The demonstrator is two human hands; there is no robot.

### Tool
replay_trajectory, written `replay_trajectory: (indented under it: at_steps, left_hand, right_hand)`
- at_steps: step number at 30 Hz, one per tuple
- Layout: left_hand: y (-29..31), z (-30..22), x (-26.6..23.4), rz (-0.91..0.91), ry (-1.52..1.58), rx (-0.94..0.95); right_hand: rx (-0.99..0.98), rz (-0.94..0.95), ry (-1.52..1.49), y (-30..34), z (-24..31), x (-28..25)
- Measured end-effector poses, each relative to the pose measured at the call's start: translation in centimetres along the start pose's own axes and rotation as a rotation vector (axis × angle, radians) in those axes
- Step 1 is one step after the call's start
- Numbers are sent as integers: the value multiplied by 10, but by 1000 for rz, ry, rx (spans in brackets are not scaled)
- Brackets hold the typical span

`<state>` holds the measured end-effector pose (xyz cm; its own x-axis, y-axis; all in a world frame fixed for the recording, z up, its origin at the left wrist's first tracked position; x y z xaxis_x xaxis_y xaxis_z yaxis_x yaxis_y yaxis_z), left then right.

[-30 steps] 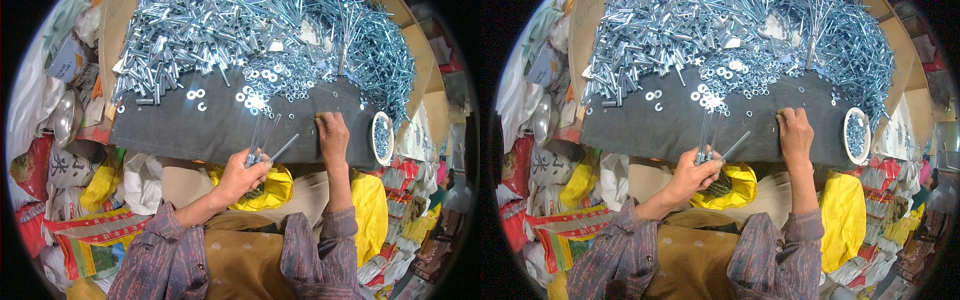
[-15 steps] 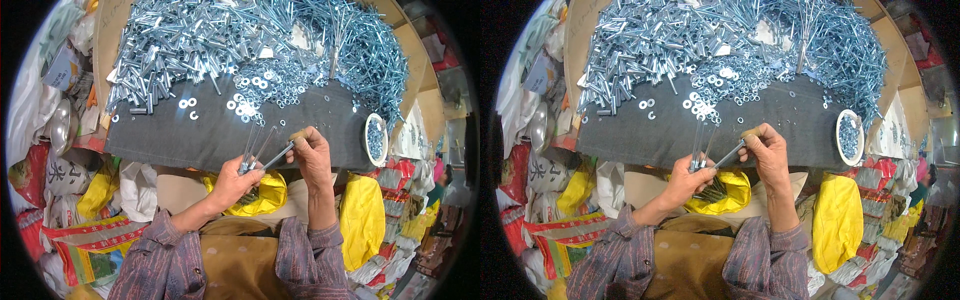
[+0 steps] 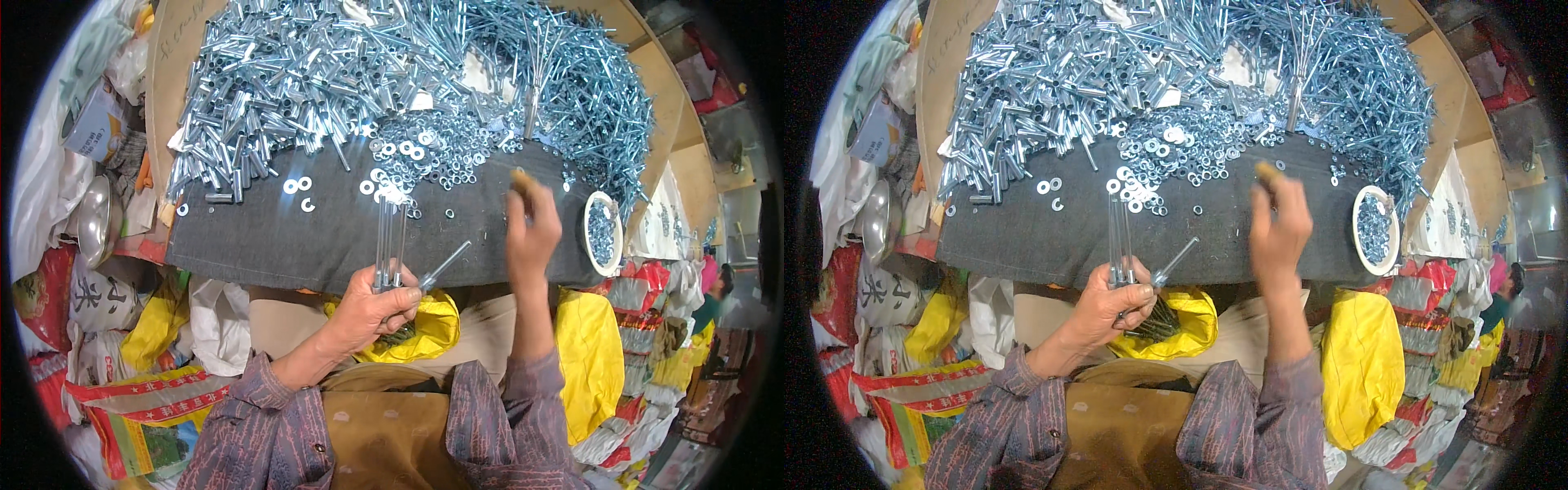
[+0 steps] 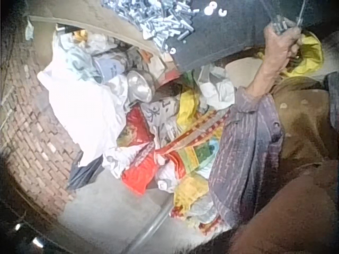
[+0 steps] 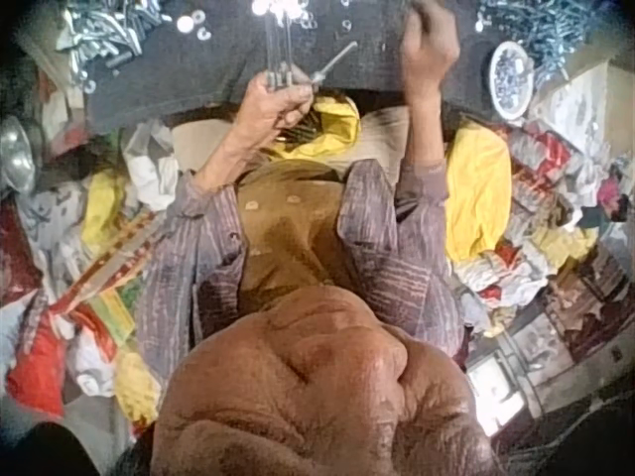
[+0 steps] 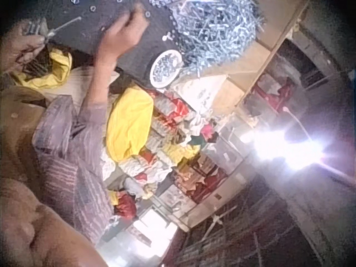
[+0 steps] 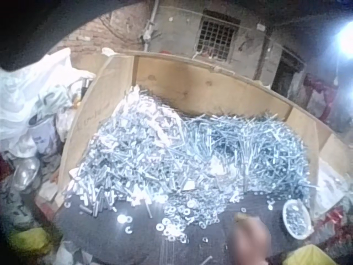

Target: The person is manually putting washers and nuts onto long metal bolts in an assembly setting.

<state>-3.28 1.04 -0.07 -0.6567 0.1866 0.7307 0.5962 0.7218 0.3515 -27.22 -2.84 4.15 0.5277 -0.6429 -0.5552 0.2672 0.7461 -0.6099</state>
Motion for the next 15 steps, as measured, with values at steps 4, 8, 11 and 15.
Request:
replay_trajectory:
  at_steps: [4,8,11,15]
  left_hand:
    - [1,1,4,1,-18,-20]
    - [3,1,-1,-43,-23,23]
    - [-1,2,-3,-61,-9,22]
    - [2,3,-2,-96,-21,-48]
  right_hand:
    - [-1,83,352,-46,-89,29]
    - [-111,147,574,-59,-109,41]
    - [-113,190,612,-63,-108,32]
    - [-148,245,533,-64,-105,26]
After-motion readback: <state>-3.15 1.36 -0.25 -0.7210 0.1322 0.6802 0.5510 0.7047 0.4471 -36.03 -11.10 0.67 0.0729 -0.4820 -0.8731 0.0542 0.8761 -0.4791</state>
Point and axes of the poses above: each hand's wrist, its own y-axis away from the middle knuckle, its own x-axis out of the palm, z = x × y, the point moved 1 cm from there along -y, towards the middle knuckle, and after that the axes turned 5 degrees about -z, right-handed, at the moved point
